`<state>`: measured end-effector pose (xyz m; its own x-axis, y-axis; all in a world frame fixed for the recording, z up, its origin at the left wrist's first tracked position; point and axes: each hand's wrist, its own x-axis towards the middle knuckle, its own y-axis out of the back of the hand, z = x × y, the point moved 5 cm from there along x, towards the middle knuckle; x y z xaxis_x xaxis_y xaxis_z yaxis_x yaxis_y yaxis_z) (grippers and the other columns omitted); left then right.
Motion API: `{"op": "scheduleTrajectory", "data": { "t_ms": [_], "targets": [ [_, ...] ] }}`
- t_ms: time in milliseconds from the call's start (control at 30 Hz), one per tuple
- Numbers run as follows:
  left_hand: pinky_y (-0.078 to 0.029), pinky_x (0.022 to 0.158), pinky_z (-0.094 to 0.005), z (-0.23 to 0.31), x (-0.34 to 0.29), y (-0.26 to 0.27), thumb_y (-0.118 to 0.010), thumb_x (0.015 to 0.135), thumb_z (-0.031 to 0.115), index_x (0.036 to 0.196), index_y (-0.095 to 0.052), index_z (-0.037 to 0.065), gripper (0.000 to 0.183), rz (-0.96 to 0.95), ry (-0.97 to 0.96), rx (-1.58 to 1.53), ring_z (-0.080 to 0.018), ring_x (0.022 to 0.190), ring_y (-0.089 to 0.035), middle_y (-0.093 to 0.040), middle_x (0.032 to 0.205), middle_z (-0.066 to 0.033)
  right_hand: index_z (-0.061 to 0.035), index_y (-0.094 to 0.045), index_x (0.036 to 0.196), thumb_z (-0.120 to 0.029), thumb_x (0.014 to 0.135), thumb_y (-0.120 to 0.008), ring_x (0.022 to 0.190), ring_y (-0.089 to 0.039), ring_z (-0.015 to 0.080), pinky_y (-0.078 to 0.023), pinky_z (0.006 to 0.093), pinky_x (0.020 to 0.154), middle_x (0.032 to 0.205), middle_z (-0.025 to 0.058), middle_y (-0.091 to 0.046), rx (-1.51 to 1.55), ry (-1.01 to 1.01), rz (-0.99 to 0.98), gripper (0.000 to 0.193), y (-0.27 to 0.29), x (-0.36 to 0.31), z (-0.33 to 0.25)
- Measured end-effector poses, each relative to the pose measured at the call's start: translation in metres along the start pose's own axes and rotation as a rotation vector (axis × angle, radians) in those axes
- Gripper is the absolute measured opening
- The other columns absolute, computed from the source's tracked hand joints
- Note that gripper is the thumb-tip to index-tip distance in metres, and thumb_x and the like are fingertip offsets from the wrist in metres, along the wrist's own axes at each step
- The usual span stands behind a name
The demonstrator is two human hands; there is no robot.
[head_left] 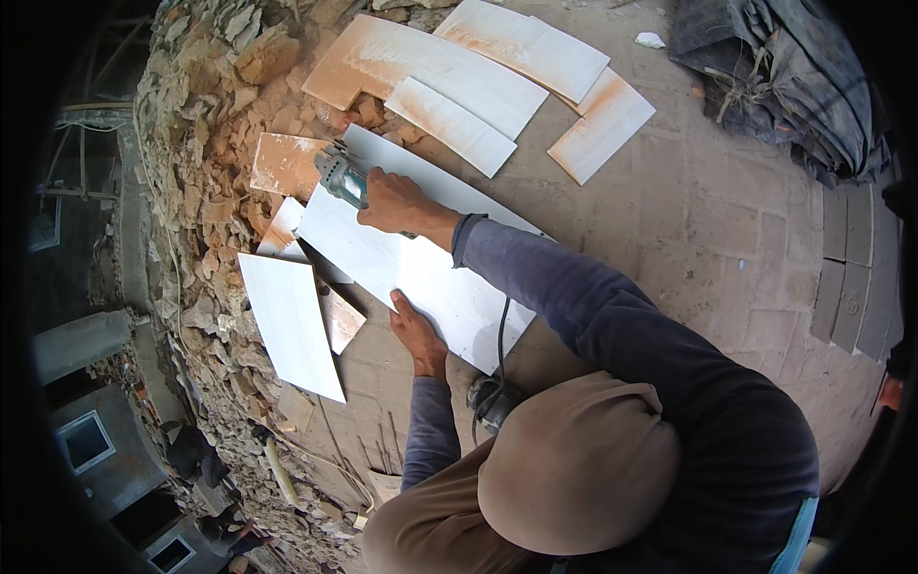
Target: The person uses an angle grinder to cut a white ceramic tile on the floor. They hold the tile with one hand and guide the grinder with the other, creating a straight cut. After finishing, they lift the tile to inspect the cut edge.
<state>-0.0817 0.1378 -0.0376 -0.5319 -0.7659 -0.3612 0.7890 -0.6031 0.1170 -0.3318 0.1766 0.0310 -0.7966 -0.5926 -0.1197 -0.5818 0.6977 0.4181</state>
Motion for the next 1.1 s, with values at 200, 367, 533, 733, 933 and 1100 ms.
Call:
{"op": "scheduleTrajectory", "data": {
  "t_ms": [200,367,533,733,933,1100],
  "targets": [
    [-0.052,0.089,-0.0340,0.000,-0.001,0.000,-0.049,0.114,0.044,0.125,-0.061,-0.004,0.051,-0.002,-0.011,-0.020,-0.0175,0.101,-0.061,-0.066,0.111,-0.0077,0.0150,-0.055,0.115,-0.027,0.082,-0.076,0.100,-0.073,0.0493,-0.060,0.0510,0.089,0.103,0.0354,-0.071,-0.015,0.009,-0.003,0.058,0.003,-0.006,0.000],
    [-0.052,0.089,-0.0337,-0.003,0.001,0.001,-0.049,0.114,0.045,0.125,-0.061,-0.004,0.052,0.001,-0.012,-0.010,-0.0175,0.101,-0.061,-0.065,0.111,-0.0077,0.0148,-0.055,0.115,-0.027,0.082,-0.076,0.100,-0.073,0.0489,-0.060,0.0510,0.089,0.103,0.0353,-0.071,-0.014,-0.010,-0.018,0.058,0.005,-0.012,0.002],
    [-0.052,0.090,-0.0336,-0.004,0.004,0.001,-0.048,0.114,0.046,0.127,-0.060,-0.005,0.054,-0.012,-0.014,-0.012,-0.0183,0.101,-0.062,-0.066,0.113,-0.0090,0.0138,-0.055,0.115,-0.027,0.082,-0.076,0.100,-0.073,0.0489,-0.060,0.0511,0.088,0.105,0.0353,-0.071,-0.027,-0.028,-0.026,0.057,0.008,-0.017,0.004],
    [-0.052,0.089,-0.0336,0.000,-0.001,0.000,-0.048,0.114,0.046,0.127,-0.060,-0.006,0.055,0.004,-0.026,0.011,-0.0187,0.101,-0.062,-0.066,0.113,-0.0096,0.0130,-0.055,0.116,-0.027,0.082,-0.076,0.101,-0.072,0.0494,-0.060,0.0516,0.088,0.106,0.0352,-0.071,-0.017,-0.048,-0.041,0.056,0.010,-0.023,0.005],
    [-0.052,0.090,-0.0341,0.000,0.000,0.000,-0.047,0.114,0.046,0.127,-0.061,-0.006,0.055,0.003,-0.031,0.014,-0.0191,0.101,-0.062,-0.066,0.113,-0.0102,0.0127,-0.055,0.115,-0.027,0.082,-0.076,0.101,-0.073,0.0493,-0.060,0.0520,0.088,0.105,0.0351,-0.071,-0.023,-0.043,-0.049,0.056,0.014,-0.029,0.006],
    [-0.052,0.092,-0.0345,-0.001,0.001,0.000,-0.047,0.114,0.046,0.129,-0.060,-0.007,0.056,-0.005,-0.011,0.005,-0.0199,0.102,-0.062,-0.067,0.114,-0.0108,0.0121,-0.055,0.112,-0.027,0.081,-0.076,0.098,-0.073,0.0503,-0.060,0.0522,0.086,0.102,0.0359,-0.071,-0.015,-0.011,-0.020,0.054,0.013,-0.032,0.009]
  ]
}}
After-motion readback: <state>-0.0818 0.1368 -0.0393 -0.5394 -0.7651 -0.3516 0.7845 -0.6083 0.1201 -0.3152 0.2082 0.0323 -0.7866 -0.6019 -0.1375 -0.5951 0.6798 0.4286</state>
